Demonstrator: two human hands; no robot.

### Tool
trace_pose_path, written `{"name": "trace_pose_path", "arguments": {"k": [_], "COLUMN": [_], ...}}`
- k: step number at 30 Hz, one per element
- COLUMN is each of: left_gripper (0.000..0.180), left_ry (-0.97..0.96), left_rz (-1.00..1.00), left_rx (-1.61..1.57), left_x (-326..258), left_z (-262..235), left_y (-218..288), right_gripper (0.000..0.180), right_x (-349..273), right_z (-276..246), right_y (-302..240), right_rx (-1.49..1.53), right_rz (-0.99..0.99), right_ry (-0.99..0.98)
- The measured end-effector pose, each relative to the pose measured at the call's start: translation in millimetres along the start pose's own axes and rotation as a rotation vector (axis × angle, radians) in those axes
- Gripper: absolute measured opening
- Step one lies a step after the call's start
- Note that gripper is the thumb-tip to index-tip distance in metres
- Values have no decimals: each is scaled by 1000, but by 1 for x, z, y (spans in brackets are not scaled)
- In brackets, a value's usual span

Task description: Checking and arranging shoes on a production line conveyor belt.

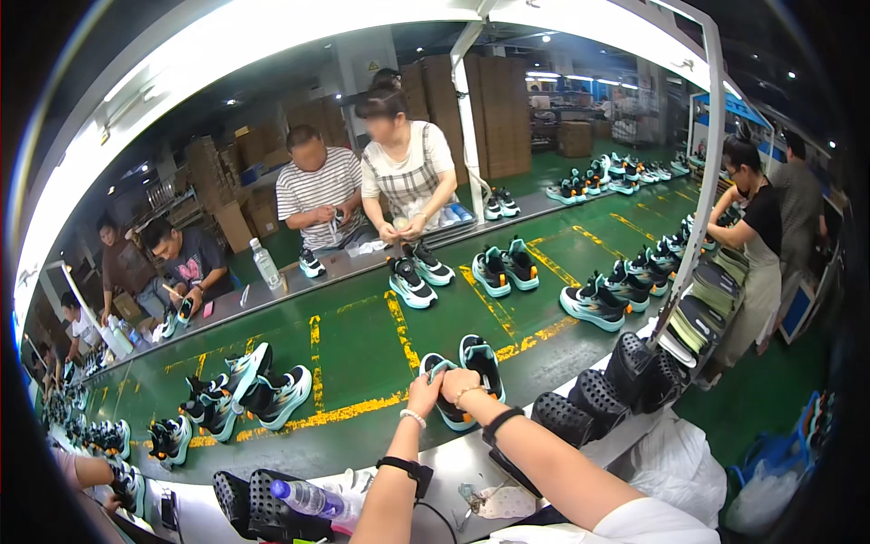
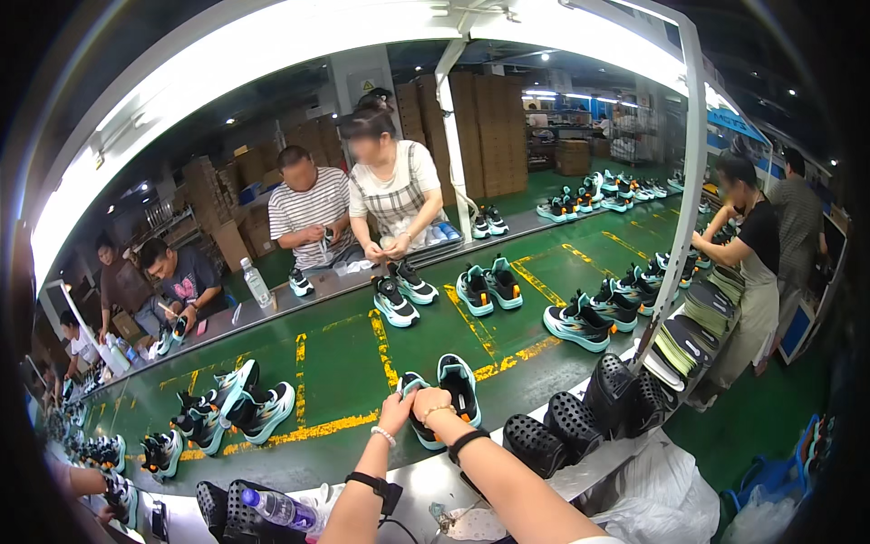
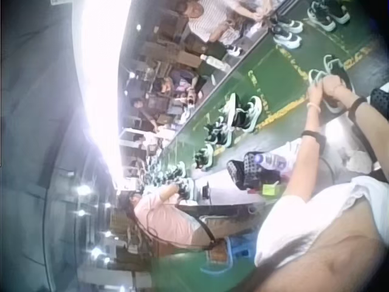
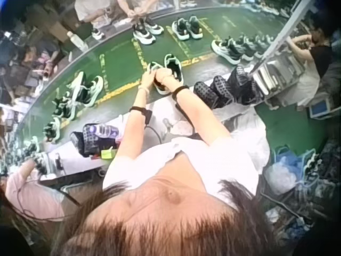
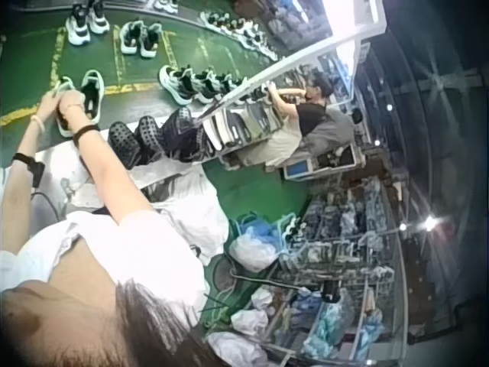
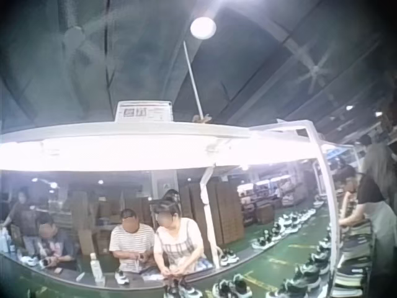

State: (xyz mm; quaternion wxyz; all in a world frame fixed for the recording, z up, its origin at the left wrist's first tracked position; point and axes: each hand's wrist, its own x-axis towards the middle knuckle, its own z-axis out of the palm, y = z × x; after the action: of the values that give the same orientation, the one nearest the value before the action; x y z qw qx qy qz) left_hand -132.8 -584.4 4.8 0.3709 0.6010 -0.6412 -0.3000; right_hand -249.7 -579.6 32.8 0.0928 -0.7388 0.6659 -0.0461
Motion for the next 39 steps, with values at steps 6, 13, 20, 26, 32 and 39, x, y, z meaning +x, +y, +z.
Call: {"name": "trace_pose_path", "arguments": {"k": [6,13,20,26,32,39], "left_gripper": [97,50,66,66,33,63], "left_ry": [-124,113,88,29,263,164], "left_rz": [54,29,-85,-120,-125,-135], "left_rx": [155,333,345,309,386,261], "left_x": [14,-11,-11,0,-6,-13], "left_z": [1,26,22,22,29,31], "left_y": [-19,-5,3,-18,1,3], "right_gripper": [36,14,37,44,60,57], "right_x": [-119,-236,-280,-292,-297,-299], "right_z": [-90,-143,-141,-121,-131,-116], "right_y": [5,117,181,203,185,189], "right_rx": [399,876,592,800,566,504], "right_rz": [-295,-27,242,208,253,196], "right_ry": [-40,669,577,509,414,612]}}
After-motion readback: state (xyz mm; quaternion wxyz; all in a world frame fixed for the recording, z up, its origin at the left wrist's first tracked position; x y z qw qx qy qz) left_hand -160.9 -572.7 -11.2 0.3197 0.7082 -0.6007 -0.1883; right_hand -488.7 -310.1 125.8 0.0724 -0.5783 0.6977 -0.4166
